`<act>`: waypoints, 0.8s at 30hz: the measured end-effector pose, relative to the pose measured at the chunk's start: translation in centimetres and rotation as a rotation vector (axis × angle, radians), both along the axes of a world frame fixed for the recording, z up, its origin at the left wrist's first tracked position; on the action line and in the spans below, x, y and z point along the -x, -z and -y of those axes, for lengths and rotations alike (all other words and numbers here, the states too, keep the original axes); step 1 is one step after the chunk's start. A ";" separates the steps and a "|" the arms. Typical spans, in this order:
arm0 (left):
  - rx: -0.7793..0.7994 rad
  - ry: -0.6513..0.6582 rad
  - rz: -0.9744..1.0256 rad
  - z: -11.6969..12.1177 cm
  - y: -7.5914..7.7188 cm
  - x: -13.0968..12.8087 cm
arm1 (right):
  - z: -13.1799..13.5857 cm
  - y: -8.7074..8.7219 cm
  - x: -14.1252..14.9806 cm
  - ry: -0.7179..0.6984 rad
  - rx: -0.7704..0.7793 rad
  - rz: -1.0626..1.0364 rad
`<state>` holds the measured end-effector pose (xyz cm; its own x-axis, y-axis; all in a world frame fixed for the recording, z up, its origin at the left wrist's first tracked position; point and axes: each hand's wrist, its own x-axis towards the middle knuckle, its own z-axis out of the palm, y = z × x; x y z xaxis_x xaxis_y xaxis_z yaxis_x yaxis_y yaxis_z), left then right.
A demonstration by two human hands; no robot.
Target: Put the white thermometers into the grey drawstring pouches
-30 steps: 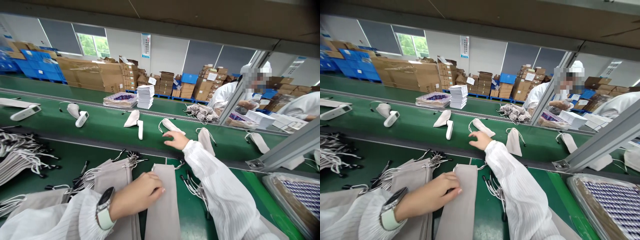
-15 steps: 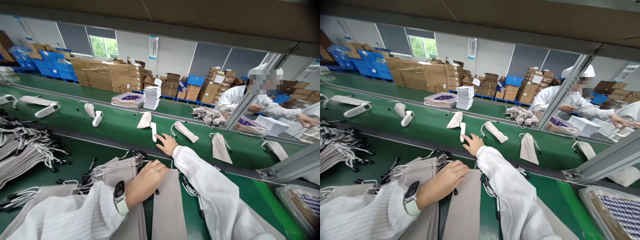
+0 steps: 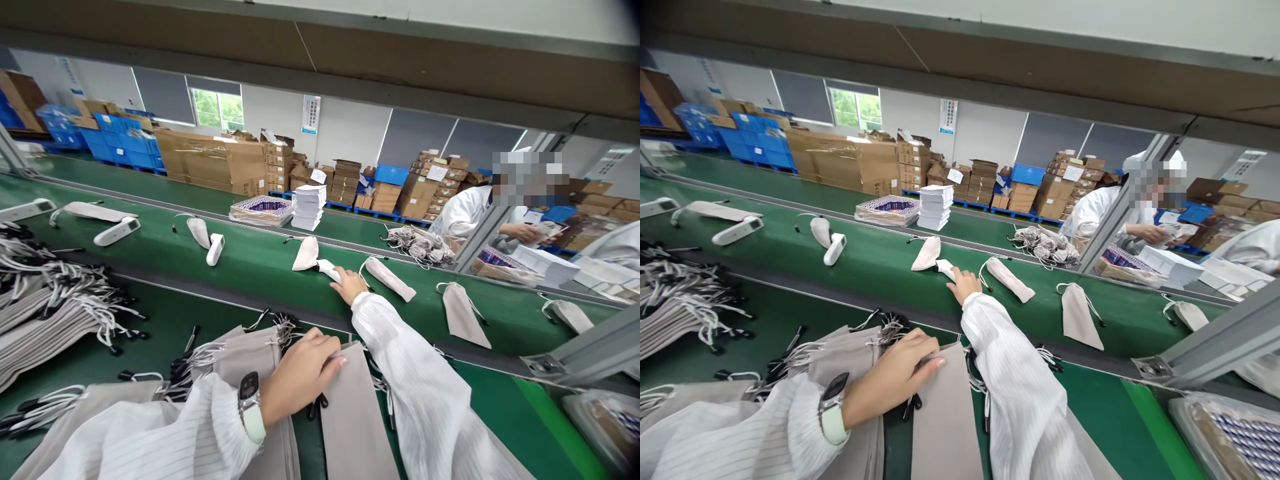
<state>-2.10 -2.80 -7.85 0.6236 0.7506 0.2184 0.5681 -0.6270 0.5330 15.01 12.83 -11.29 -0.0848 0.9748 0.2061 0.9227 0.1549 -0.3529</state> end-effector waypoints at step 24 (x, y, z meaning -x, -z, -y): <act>0.242 0.005 0.103 -1.3 0.9 0.5 | 7.7 -6.3 -0.1 -0.394 -0.557 -1.028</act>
